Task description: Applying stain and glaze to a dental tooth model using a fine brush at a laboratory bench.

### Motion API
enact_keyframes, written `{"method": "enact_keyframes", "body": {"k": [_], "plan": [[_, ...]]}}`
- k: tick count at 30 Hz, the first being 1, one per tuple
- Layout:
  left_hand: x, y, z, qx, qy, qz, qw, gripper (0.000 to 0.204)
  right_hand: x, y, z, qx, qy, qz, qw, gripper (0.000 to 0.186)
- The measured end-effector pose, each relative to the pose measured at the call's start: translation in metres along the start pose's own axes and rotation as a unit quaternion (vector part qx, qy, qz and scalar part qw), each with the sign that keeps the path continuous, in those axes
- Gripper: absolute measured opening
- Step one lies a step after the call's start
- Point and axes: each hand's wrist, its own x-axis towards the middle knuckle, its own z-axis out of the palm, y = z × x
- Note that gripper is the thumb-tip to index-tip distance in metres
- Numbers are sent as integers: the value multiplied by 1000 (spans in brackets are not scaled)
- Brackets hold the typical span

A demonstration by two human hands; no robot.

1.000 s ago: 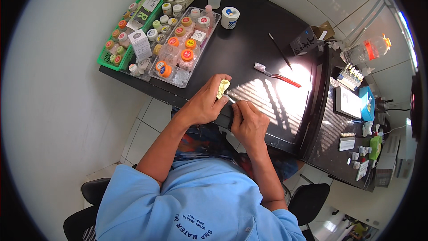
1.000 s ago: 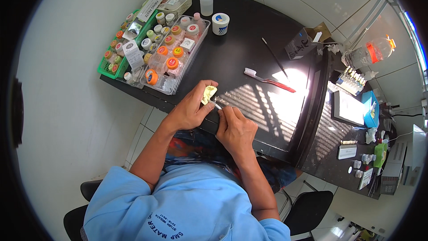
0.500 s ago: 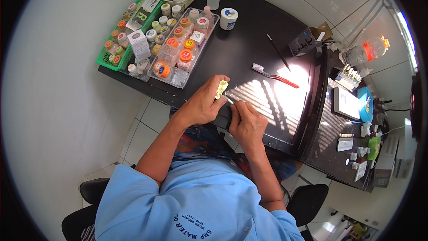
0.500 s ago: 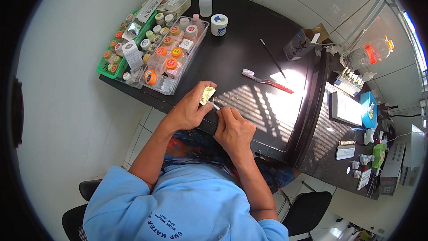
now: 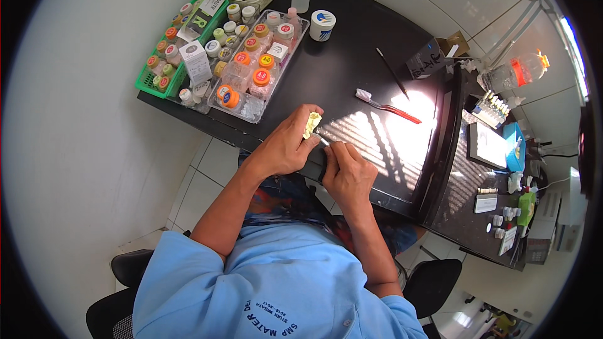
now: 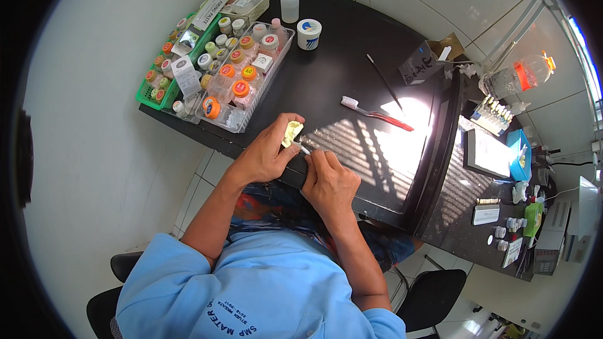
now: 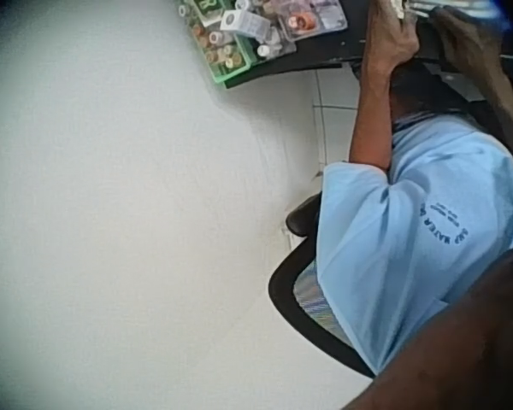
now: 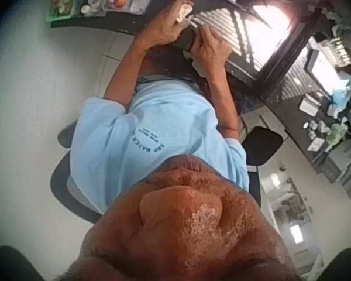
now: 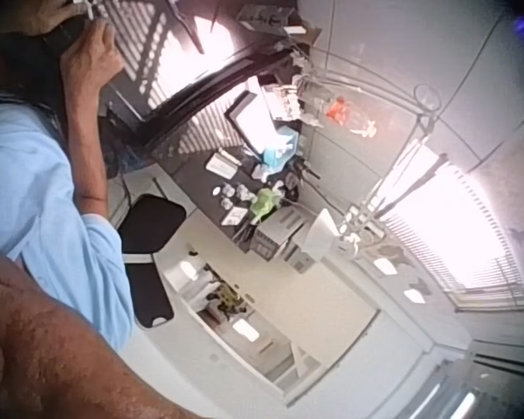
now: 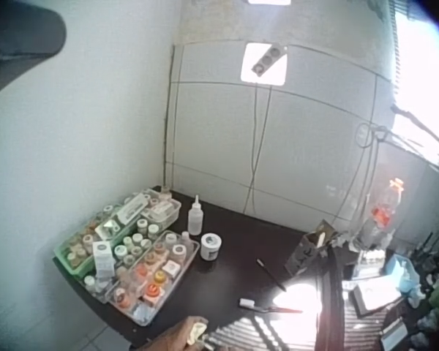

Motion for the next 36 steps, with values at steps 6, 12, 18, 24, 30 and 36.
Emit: {"method": "enact_keyframes", "body": {"k": [6, 12, 18, 24, 30, 36], "plan": [[0, 3, 0, -4, -1, -7, 1000, 51, 0, 0, -1, -2, 1, -1, 1000, 16], [0, 0, 1, -7, 5, -1, 1000, 49, 0, 0, -1, 6, 2, -1, 1000, 13], [0, 3, 0, -5, 6, -5, 1000, 49, 0, -1, -2, 9, 2, 1, 1000, 12], [-1, 4, 1, -10, 5, -19, 1000, 48, 1, -1, -1, 8, 4, 8, 1000, 13], [-2, -4, 3, 9, 24, 33, 999, 53, 1, -2, -2, 16, 4, 7, 1000, 13], [0, 3, -1, -25, -11, -13, 1000, 61, 3, -3, -7, 29, -4, 46, 999, 15]]}}
